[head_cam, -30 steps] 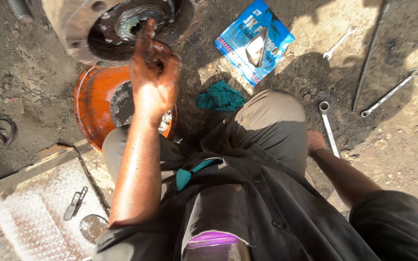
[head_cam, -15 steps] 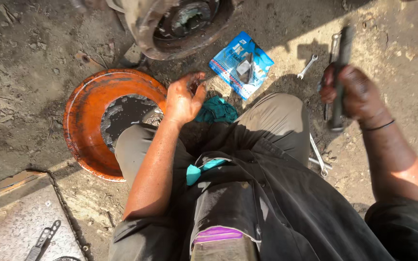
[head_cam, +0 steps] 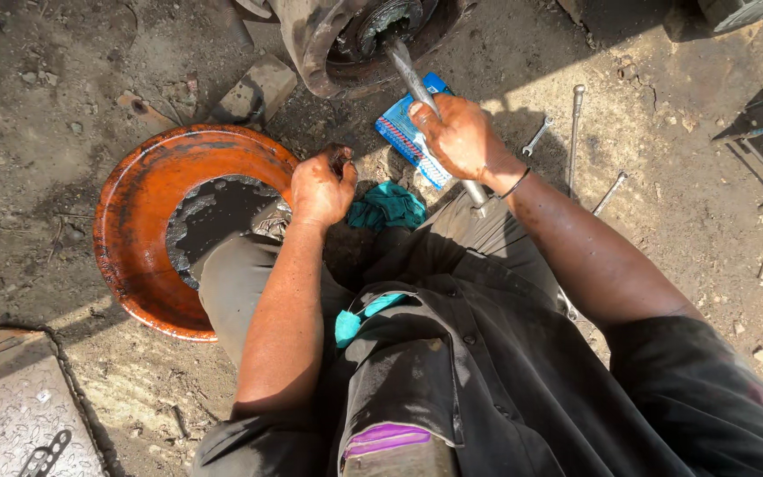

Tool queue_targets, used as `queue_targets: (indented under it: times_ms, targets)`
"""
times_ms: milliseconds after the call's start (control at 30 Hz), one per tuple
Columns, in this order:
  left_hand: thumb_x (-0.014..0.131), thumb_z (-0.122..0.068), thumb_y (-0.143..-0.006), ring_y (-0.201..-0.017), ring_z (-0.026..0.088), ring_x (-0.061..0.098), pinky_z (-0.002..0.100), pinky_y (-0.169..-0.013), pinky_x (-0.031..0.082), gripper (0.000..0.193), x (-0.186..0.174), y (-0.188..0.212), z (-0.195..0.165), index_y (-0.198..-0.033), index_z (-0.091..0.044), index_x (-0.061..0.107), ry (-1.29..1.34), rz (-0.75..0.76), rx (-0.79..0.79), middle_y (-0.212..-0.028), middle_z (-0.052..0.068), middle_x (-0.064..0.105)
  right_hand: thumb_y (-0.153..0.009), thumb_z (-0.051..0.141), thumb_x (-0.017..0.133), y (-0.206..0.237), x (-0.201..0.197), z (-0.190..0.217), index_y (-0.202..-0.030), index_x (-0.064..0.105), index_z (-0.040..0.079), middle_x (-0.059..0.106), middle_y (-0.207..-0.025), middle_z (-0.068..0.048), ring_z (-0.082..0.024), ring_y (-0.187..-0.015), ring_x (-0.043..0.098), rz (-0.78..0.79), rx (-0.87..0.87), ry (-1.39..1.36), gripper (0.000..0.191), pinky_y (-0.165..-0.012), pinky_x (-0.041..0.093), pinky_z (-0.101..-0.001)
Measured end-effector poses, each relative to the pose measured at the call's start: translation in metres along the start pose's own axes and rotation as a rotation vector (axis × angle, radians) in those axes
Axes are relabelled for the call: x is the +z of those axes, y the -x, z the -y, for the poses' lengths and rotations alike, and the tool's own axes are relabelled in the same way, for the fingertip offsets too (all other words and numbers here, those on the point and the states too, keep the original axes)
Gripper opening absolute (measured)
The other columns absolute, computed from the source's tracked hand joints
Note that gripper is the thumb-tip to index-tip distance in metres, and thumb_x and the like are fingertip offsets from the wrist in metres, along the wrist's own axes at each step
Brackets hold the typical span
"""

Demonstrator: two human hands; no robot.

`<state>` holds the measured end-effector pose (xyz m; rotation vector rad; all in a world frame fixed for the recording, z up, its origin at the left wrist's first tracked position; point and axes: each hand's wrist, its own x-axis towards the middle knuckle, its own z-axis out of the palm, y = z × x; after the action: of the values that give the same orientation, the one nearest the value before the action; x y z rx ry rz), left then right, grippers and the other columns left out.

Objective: The person kneels on the ground and cleans a vehicle wheel hub assembly using a rag and a bucket of liquid. They then apply grease to the hub and use a hammer and a wrench to adjust components inside the hub.

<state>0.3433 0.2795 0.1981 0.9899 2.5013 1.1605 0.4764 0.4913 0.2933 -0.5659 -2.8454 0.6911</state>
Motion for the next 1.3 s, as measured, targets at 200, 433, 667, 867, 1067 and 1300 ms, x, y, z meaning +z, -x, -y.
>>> queue_targets:
  times_ms: [200, 433, 667, 867, 1067, 1300]
  targets:
    - [0.07, -0.025, -0.087, -0.093, 0.041, 0.07, 0.049, -0.084, 0.055, 0.028, -0.003, 0.002, -0.002, -0.111, -0.011, 0.074, 0.0, 0.058, 0.012, -0.095, 0.023, 0.074, -0.108, 0.03, 0.054, 0.001, 0.004, -0.018, -0.108, 0.06, 0.007, 0.051, -0.073, 0.006, -0.006, -0.063, 0.047, 0.148, 0.221, -0.751, 0.024, -0.054, 0.041, -0.0285]
    - [0.07, -0.026, -0.087, -0.095, 0.039, 0.071, 0.048, -0.087, 0.055, 0.032, -0.005, -0.002, -0.013, -0.113, -0.01, 0.074, -0.009, 0.153, -0.039, -0.095, 0.021, 0.075, -0.109, 0.019, 0.055, -0.002, 0.024, -0.026, -0.098, 0.056, 0.003, 0.051, -0.075, 0.001, -0.007, -0.064, 0.05, 0.255, 0.165, -0.985, 0.019, -0.052, 0.044, -0.0274]
    - [0.071, -0.027, -0.088, -0.098, 0.042, 0.07, 0.048, -0.089, 0.054, 0.041, -0.011, 0.001, -0.016, -0.118, 0.001, 0.07, -0.063, 0.165, -0.032, -0.099, 0.026, 0.073, -0.109, 0.027, 0.054, 0.002, 0.03, -0.016, -0.092, 0.058, 0.003, 0.051, -0.07, 0.0, -0.01, -0.061, 0.049, 0.219, 0.306, -0.853, 0.03, -0.051, 0.042, -0.0285]
    - [0.072, -0.026, -0.086, -0.096, 0.043, 0.069, 0.049, -0.086, 0.054, 0.038, -0.008, 0.0, -0.016, -0.114, -0.002, 0.072, -0.067, 0.183, -0.002, -0.096, 0.026, 0.073, -0.109, 0.026, 0.063, 0.0, 0.036, 0.0, -0.096, 0.057, 0.004, 0.055, -0.083, -0.001, -0.012, -0.072, 0.054, 0.075, 0.116, -1.204, 0.026, -0.061, 0.045, -0.0293]
    - [0.071, -0.025, -0.085, -0.091, 0.04, 0.071, 0.048, -0.084, 0.055, 0.033, -0.013, 0.002, -0.02, -0.111, -0.004, 0.072, -0.041, 0.193, -0.023, -0.089, 0.022, 0.074, -0.105, 0.037, 0.061, 0.005, 0.03, 0.022, -0.088, 0.056, 0.008, 0.049, -0.07, 0.002, -0.008, -0.059, 0.051, 0.112, 0.337, -0.901, 0.033, -0.049, 0.041, -0.0252]
    - [0.076, -0.018, -0.085, -0.087, 0.036, 0.072, 0.046, -0.076, 0.056, 0.044, -0.037, 0.03, -0.064, -0.126, -0.008, 0.066, 0.105, 0.003, 0.341, -0.104, 0.017, 0.072, -0.096, 0.04, 0.066, 0.0, 0.017, 0.047, -0.082, 0.054, 0.012, 0.05, -0.061, 0.0, -0.01, -0.047, 0.043, -0.053, 0.666, -1.177, 0.033, -0.039, 0.035, -0.0249]
